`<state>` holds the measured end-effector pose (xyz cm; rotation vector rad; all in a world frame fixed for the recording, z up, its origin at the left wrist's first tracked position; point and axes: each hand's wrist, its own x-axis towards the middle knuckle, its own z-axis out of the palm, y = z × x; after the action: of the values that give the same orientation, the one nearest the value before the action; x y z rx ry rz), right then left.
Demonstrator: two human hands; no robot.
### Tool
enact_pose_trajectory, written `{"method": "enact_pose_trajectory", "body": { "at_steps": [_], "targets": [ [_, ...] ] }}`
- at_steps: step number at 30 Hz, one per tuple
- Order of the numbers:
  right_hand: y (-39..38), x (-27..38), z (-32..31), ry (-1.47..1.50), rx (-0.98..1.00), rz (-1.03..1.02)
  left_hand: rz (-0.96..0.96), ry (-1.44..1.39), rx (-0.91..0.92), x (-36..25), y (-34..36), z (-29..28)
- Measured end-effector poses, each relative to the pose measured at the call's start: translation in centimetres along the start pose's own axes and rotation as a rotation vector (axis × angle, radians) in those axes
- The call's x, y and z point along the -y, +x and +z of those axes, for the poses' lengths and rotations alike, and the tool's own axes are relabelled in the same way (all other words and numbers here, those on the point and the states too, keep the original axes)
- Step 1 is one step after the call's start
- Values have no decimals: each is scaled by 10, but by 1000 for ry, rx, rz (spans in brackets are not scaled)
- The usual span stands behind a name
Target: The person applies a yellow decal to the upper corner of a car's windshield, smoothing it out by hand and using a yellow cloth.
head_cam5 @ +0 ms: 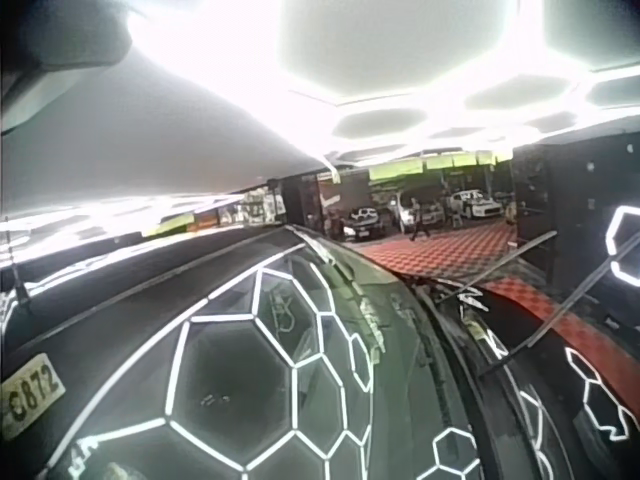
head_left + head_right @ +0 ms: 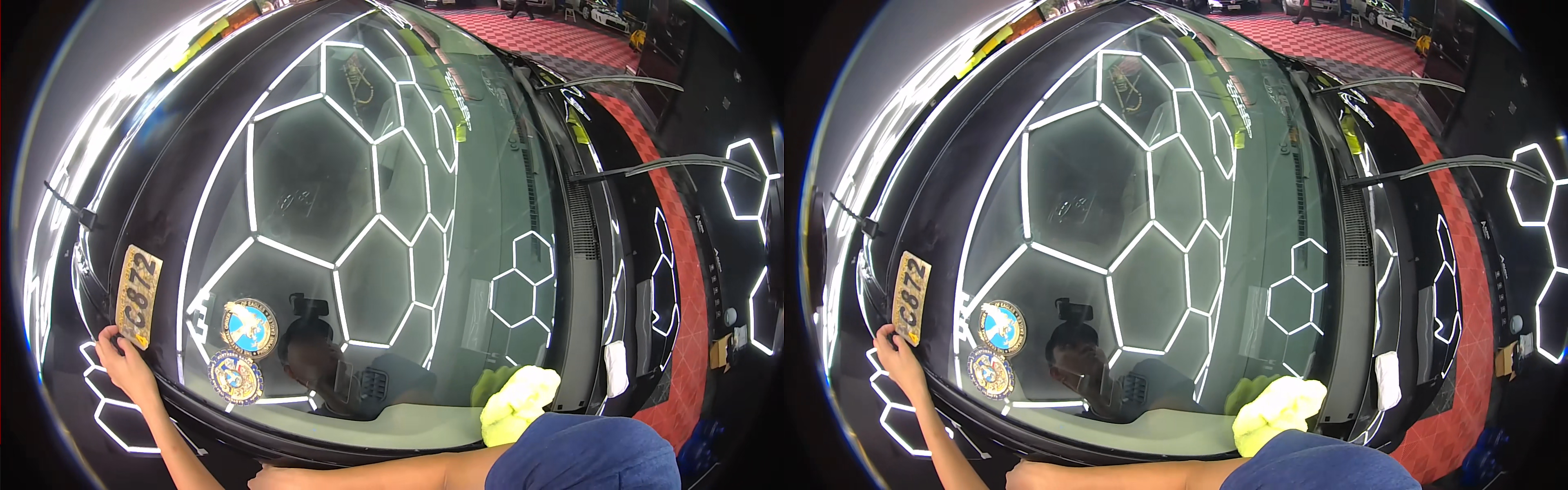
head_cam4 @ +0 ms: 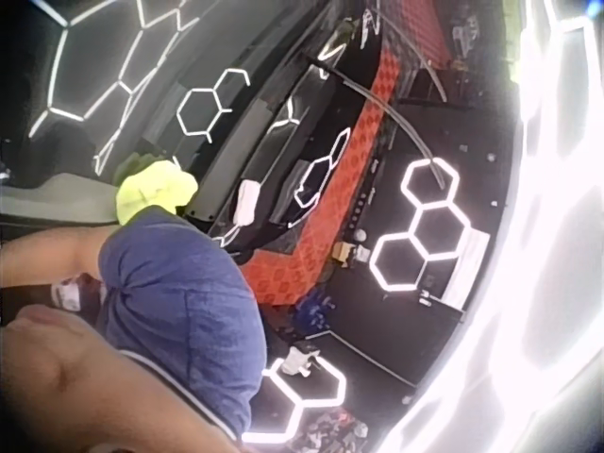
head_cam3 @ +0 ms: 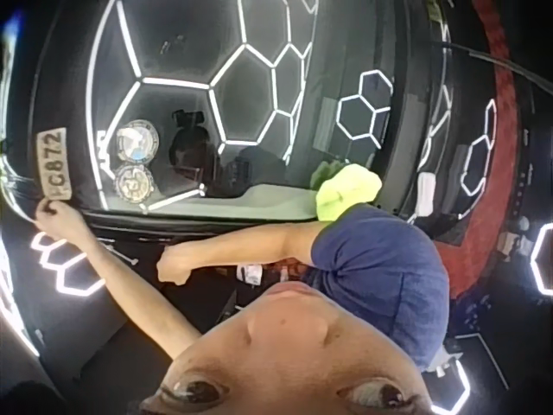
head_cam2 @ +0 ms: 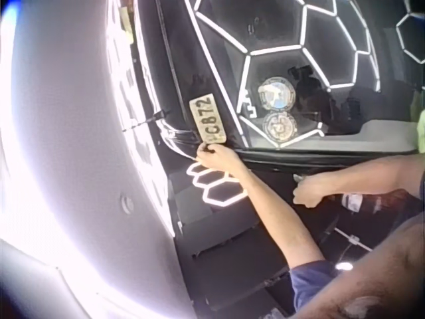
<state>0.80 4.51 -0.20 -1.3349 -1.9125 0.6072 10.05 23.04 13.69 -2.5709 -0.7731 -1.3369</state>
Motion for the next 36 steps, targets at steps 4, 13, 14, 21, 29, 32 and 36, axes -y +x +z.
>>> {"method": "enact_pose_trajectory", "body": {
  "at_steps": [4, 13, 14, 21, 29, 32, 36],
  "targets": [
    [2, -2, 4, 3, 6, -6, 48, -15, -49, 2, -2, 0],
    [0, -3, 11, -47, -22, -4, -12, -36, -5, -6, -3, -2],
    [-1, -2, 10, -47, -30, -5, -13, -34, -5, -7, -3, -2],
    [-5, 3, 1, -34, 12, 34, 3, -7, -3, -7, -2, 0],
    [-2, 2, 6, -3, 12, 24, -5, 9, -6, -5, -5, -5],
    [-9, 2, 1, -2, -1, 59, 0, 12, 6, -13, -4, -1],
    [-3, -1, 8, 0, -9, 50, 2, -1, 3, -7, -3, -1]
  ]
}}
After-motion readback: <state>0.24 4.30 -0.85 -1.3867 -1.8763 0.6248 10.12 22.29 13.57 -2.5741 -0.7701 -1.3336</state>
